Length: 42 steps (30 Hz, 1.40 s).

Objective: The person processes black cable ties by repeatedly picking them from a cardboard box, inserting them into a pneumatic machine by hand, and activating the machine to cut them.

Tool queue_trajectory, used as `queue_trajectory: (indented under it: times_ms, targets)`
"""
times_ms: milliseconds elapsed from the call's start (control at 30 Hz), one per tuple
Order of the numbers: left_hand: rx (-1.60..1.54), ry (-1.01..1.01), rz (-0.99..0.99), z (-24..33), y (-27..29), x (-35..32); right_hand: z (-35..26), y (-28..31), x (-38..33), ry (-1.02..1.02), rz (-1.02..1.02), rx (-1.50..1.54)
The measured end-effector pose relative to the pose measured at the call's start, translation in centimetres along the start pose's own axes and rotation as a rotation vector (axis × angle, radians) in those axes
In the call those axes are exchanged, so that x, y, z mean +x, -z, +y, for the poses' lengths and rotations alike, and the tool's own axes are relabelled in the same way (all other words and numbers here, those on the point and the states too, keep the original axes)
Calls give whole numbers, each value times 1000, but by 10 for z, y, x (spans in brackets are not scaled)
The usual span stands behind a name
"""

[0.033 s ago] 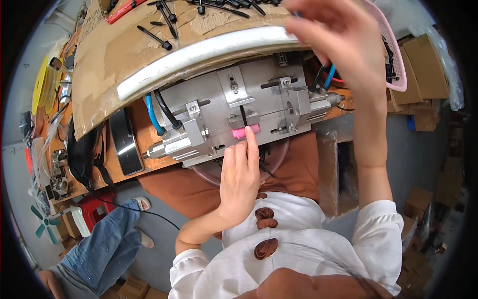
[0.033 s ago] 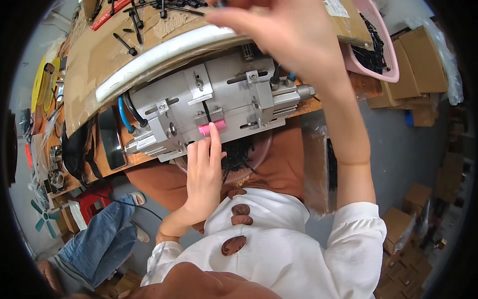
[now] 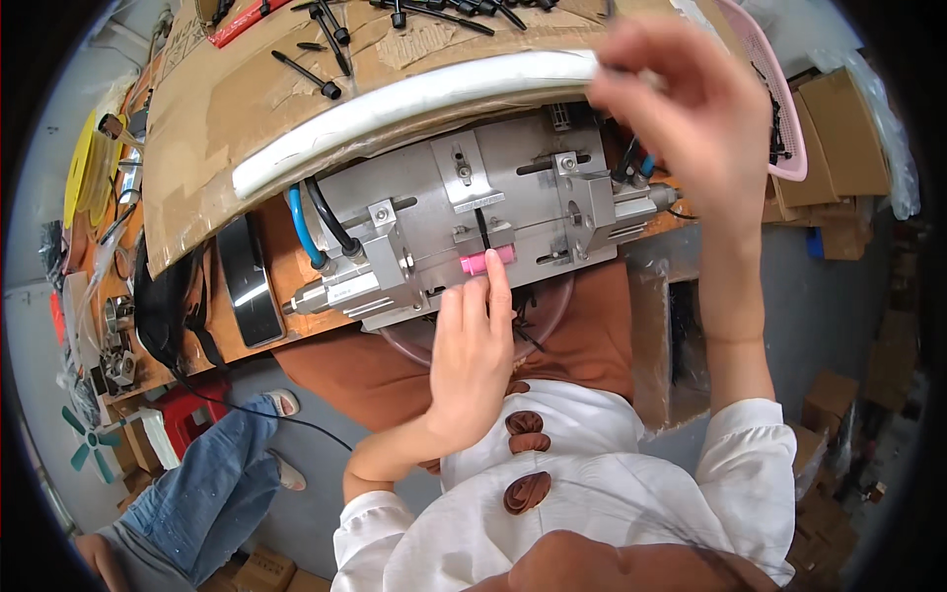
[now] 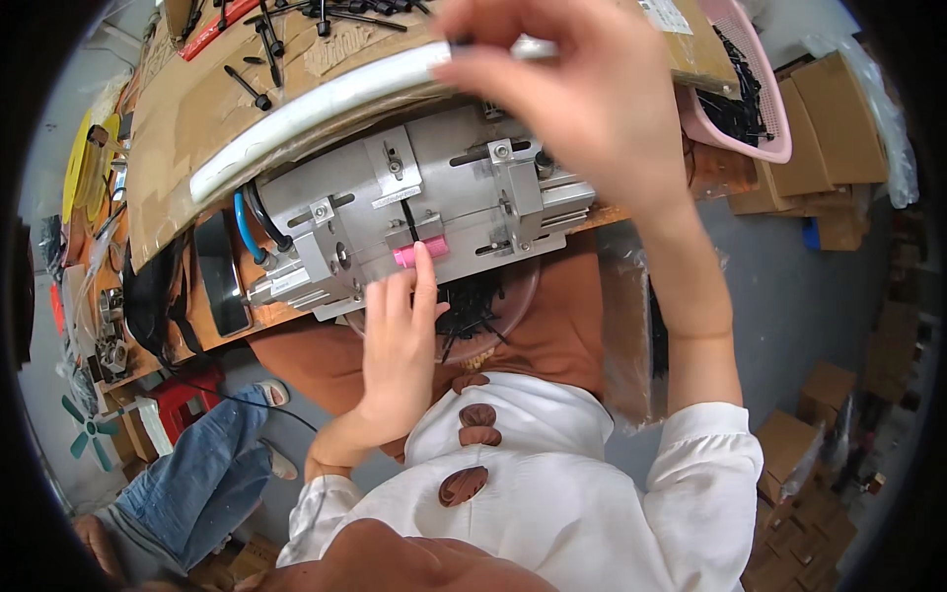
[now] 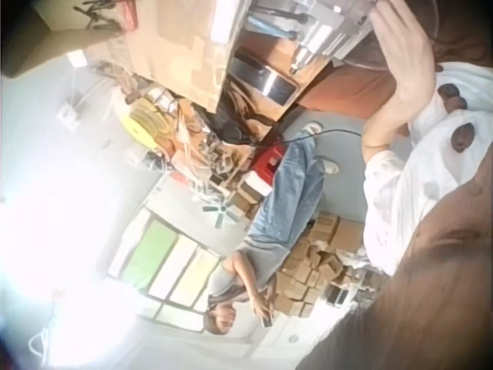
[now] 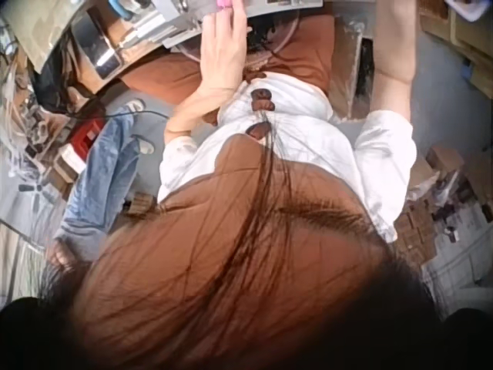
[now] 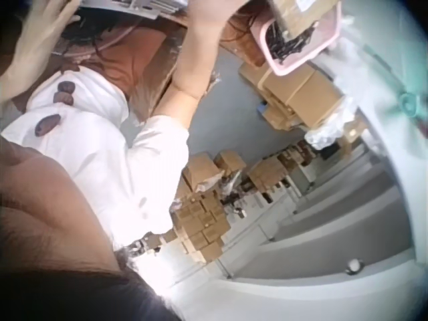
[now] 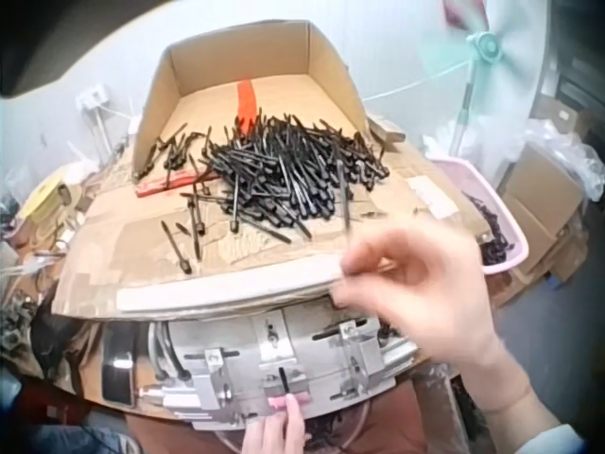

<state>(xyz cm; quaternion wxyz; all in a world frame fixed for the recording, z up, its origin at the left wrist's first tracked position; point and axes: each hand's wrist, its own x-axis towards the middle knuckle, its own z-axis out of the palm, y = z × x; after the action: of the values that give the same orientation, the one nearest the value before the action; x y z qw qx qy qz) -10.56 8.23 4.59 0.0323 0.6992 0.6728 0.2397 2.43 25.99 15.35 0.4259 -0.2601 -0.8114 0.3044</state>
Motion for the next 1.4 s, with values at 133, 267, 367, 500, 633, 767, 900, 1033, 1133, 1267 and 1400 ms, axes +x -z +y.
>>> queue_trajectory:
  times_ms: [133, 267, 367, 500, 633, 767, 900, 1033, 1133, 1267, 1400]
  targets:
    - [59, -181, 221, -22, 48, 69, 2, -16, -72, 300, -86, -83]
    - [192, -320, 431, -85, 65, 187, 11, -60, -124, 217, -77, -102]
    - [44, -367, 447, -81, 63, 207, 10, -83, -149, 114, -125, -201]
    - [-11, -135, 197, -66, 89, 196, 10, -96, -149, 92, -180, -259]
    - [-118, -81, 312, -49, 96, 149, 10, -95, -147, 61, -184, -309]
    - [39, -22, 335, -28, 83, 74, 0, -80, -142, -26, -274, -328]
    - [70, -37, 82, -4, 40, 0, -3, -58, -134, -69, -167, -284]
    - [137, 3, -5, 7, -2, -12, -8, -39, -123, -259, -6, -223]
    - [162, 0, -8, 6, -11, -7, -9, -32, -124, -318, 19, -184]
    - [126, 1, -22, 4, -8, -5, -10, -25, -120, -297, 60, -136]
    - [75, -7, -68, 1, 2, -4, -11, -22, -93, -155, 35, -229]
